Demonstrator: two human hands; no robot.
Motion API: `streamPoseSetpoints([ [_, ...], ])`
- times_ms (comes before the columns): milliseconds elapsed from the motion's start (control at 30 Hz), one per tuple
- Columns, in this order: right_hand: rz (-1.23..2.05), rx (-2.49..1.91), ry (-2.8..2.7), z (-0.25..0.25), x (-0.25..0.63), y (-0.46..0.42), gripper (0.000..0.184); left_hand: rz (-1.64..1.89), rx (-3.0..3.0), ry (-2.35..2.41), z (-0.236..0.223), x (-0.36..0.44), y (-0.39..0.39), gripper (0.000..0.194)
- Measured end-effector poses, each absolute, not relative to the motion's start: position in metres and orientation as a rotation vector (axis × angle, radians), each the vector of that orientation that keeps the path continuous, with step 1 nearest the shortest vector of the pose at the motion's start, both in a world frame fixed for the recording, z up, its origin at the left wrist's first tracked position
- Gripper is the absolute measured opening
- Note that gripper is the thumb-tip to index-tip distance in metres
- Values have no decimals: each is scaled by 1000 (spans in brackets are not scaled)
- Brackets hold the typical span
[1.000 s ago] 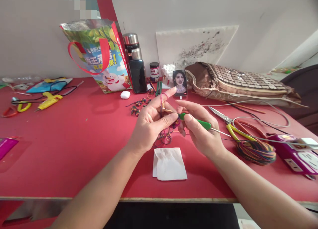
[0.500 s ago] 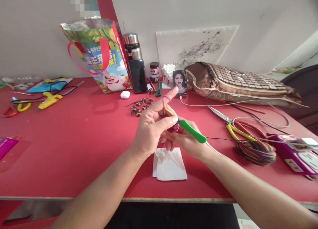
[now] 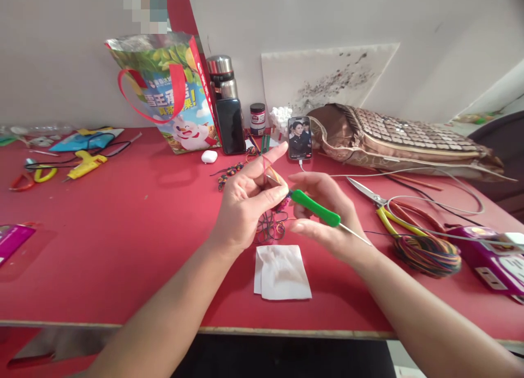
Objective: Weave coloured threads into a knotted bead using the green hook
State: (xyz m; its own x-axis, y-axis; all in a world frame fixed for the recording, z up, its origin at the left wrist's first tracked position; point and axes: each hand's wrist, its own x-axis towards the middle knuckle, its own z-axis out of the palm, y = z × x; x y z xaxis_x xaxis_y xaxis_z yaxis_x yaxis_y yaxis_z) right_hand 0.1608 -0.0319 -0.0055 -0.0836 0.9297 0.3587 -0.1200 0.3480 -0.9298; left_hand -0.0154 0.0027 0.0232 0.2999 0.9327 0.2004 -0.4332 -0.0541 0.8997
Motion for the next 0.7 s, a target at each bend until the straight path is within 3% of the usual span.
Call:
streamPoseSetpoints([
  [133,801,-725,-1402,-3,162,-34,26,1165,1112,544,24,-18,6,48],
  [233,792,-695,-1323,-7,159,-35,9,1121,1123,547,22,-18,6,51],
  [500,1406,-540,-960,-5,162,-22,14,1093,1130,546,20,-17,7,54],
  [700,1628,-508,-883,-7,166,-15,21,1074,1147,512,22,-17,6,50],
])
